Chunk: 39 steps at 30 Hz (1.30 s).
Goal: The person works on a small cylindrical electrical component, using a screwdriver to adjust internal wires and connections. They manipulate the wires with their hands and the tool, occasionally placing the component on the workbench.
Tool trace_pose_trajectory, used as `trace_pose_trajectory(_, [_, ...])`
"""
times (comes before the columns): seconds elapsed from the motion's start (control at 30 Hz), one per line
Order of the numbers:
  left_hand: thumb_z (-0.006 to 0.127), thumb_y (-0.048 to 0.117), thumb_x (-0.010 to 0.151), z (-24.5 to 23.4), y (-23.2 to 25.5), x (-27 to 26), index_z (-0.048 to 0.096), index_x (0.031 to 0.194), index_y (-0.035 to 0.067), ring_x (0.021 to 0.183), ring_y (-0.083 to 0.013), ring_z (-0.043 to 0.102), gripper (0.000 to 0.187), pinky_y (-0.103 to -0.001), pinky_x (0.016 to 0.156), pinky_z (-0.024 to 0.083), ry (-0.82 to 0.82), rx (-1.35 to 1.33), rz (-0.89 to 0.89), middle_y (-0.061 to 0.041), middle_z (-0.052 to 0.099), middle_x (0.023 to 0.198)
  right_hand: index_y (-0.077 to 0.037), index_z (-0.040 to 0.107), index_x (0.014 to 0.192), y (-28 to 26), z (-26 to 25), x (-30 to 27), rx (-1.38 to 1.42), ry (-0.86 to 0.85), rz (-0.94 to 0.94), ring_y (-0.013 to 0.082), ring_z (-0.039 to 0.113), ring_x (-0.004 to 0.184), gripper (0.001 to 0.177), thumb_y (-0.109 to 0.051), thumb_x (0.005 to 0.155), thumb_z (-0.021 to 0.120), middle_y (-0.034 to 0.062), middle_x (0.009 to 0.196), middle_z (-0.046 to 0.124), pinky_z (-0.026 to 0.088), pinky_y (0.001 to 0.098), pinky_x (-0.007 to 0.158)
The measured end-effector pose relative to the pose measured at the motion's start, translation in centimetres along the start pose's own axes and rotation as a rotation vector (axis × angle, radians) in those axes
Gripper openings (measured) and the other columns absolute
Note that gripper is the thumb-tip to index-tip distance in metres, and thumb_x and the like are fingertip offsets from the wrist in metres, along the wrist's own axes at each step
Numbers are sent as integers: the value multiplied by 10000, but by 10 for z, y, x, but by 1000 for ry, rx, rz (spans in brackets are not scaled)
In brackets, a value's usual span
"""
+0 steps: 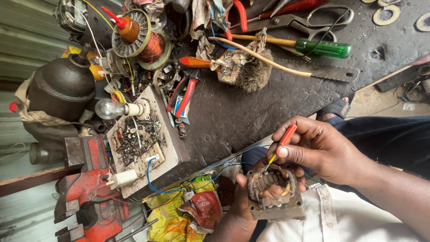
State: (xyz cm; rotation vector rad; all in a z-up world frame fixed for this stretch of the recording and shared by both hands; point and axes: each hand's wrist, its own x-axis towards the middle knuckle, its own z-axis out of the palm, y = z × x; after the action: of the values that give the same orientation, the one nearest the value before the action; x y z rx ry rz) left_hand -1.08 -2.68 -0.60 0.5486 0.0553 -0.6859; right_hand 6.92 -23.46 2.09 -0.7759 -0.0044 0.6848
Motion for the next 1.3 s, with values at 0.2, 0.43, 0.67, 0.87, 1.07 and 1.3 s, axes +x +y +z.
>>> trace_pose_trajectory(0.2, [673, 793, 812, -3, -2, 5, 424, 1560, 31, 1140, -331, 648, 1097, -417, 968, 563, 3, -5, -13, -214, 611, 1282, -27, 607, 1091, 9, -7, 2, 20, -7, -37, 111, 584, 536, 219, -103, 901, 684, 127, 897, 760, 550, 302, 376])
trace_pose_trajectory(0.43, [658, 803, 836, -4, -2, 4, 401, 1599, 3, 1134, -328, 648, 1135, -418, 986, 556, 6, 16, 11, -213, 612, 1282, -35, 608, 1075, 12, -8, 3, -22, 21, -22, 112, 595, 521, 217, -116, 888, 680, 123, 888, 767, 567, 315, 368])
trace_pose_trajectory(0.67, [679, 777, 820, -5, 0, 4, 356, 1627, 24, 1205, -331, 647, 1150, -463, 1057, 543, 28, 8, -9, -206, 600, 1359, -38, 635, 1041, 19, -12, 5, -73, 47, -59, 87, 577, 563, 182, -117, 896, 712, 72, 832, 729, 506, 264, 431])
trace_pose_trajectory(0.87, [651, 804, 828, 0, 3, 5, 326, 1634, -24, 1241, -303, 649, 1199, -471, 1105, 533, 64, 129, 11, -215, 593, 1404, -46, 646, 932, 24, -14, 6, -154, 111, -101, 63, 544, 585, 151, -133, 888, 761, 14, 743, 651, 431, 239, 469])
trace_pose_trajectory(1.07, [652, 802, 838, 0, 3, 7, 331, 1613, -40, 1246, -299, 649, 1188, -467, 1109, 532, 46, 130, 12, -221, 590, 1407, -44, 637, 913, 26, -14, 5, -136, 139, -120, 66, 536, 564, 165, -137, 876, 768, 20, 726, 646, 417, 238, 451])
trace_pose_trajectory(1.3, [679, 786, 818, -5, 2, 7, 351, 1597, -16, 1219, -293, 661, 1164, -465, 1080, 546, 23, 83, -1, -180, 605, 1356, -44, 633, 914, 26, -10, 5, -220, 176, -197, 52, 585, 661, 162, -109, 883, 778, -2, 774, 629, 488, 230, 538])
